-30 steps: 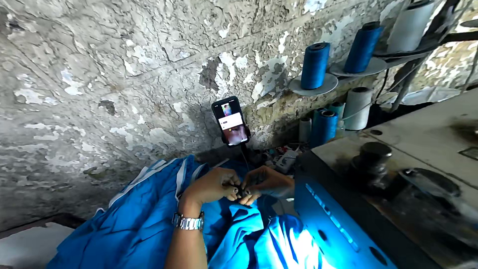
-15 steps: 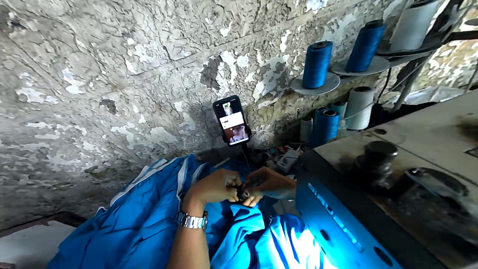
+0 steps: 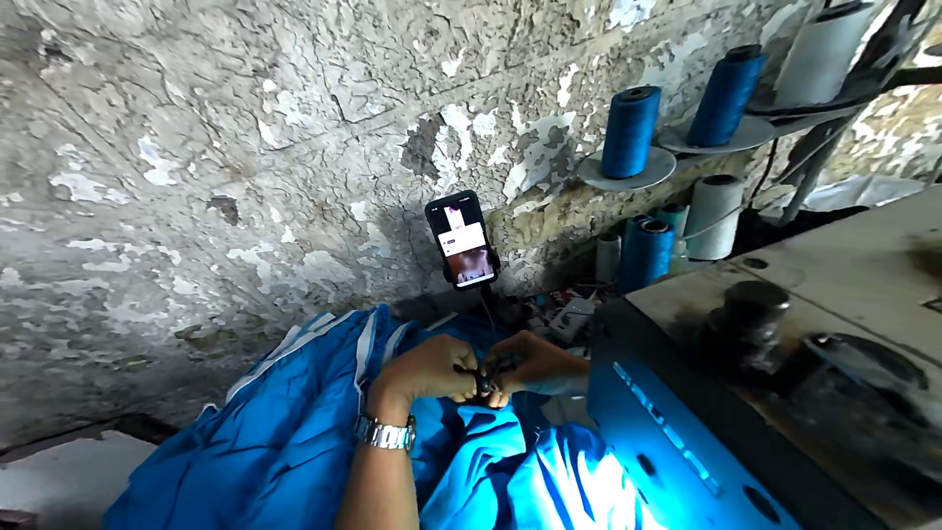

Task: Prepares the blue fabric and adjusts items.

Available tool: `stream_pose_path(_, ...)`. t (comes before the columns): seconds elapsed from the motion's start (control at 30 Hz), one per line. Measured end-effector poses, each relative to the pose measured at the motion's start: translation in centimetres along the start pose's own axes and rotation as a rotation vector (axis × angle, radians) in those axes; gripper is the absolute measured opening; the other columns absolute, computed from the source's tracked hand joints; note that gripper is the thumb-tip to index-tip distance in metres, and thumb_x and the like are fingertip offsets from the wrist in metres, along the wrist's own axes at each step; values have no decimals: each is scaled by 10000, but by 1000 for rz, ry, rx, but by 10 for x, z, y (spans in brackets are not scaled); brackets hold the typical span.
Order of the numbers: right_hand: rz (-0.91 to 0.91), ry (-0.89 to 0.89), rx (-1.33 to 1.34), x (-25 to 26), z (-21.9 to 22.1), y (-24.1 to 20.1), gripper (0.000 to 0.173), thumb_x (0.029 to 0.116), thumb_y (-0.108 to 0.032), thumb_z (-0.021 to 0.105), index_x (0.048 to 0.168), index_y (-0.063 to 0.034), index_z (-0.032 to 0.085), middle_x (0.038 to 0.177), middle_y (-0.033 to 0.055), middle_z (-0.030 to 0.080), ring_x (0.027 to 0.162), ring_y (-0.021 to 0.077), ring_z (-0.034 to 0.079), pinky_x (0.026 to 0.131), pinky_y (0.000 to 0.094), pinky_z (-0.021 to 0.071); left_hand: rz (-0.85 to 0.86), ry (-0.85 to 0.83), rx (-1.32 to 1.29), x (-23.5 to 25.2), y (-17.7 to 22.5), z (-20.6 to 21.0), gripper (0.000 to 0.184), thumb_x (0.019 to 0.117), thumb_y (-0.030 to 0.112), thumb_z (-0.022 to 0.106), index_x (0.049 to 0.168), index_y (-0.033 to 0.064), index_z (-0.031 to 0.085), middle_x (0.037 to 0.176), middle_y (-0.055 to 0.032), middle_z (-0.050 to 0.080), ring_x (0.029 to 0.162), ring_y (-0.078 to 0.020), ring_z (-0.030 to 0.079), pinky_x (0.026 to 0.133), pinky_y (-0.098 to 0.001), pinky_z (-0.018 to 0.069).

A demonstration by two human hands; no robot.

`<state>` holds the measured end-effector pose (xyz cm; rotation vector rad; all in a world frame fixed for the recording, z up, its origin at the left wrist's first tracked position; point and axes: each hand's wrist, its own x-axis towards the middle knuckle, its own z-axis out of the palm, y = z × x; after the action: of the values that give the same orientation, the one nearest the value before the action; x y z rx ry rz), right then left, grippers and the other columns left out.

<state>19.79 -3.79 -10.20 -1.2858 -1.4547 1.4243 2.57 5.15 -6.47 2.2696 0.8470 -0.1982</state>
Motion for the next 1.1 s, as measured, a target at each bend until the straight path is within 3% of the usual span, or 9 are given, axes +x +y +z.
stream_pose_path(0.2, -92, -23, 27, 3, -3, 10, 136, 934, 141, 567, 1053, 118, 628, 846, 82, 714, 735, 99, 705, 760, 256, 598, -2, -5, -35, 0, 1, 0, 111, 926, 16, 682, 1017, -40, 651, 831, -46, 698, 726, -76, 676, 744, -268, 578)
stream_pose_path(0.4, -54, -23, 9, 3, -4, 7, 161, 947, 136, 569, 1101, 120, 614, 891, 93, 710, 772, 102, 702, 792, 261, 590, -21, 9, -11, 0, 2, -1, 119, 930, 26, 684, 1030, -34, 657, 825, -38, 686, 714, -67, 657, 731, -256, 564)
stream_pose_path(0.67, -87, -32, -55, 7, -5, 12, 197, 886, 132, 673, 1078, 112, 634, 918, 103, 709, 800, 98, 691, 808, 257, 581, -71, 9, -23, 0, 5, 0, 106, 946, 36, 674, 1021, -38, 661, 812, -43, 685, 698, -73, 654, 720, -262, 564)
stream_pose_path(0.8, -71, -32, -87, 7, -5, 10, 181, 900, 112, 675, 1074, 111, 626, 908, 105, 704, 787, 96, 681, 795, 253, 570, -80, 7, -5, 1, 6, 0, 106, 946, 36, 675, 1022, -36, 664, 824, -50, 682, 703, -78, 651, 722, -267, 562)
stream_pose_path(0.97, -66, -47, -137, 7, -8, 9, 190, 917, 108, 656, 1101, 132, 617, 945, 140, 701, 816, 133, 689, 830, 288, 576, 34, -9, 42, -1, -3, -2, 207, 952, 62, 682, 1130, -42, 657, 942, -90, 685, 773, -102, 630, 747, -289, 543)
stream_pose_path(1.1, -67, -49, -76, 5, -9, 10, 190, 913, 111, 662, 1096, 127, 614, 930, 128, 712, 800, 133, 709, 817, 288, 594, 65, -21, 48, 2, -6, -2, 252, 948, 62, 684, 1168, -52, 637, 949, -104, 684, 787, -119, 628, 758, -302, 539)
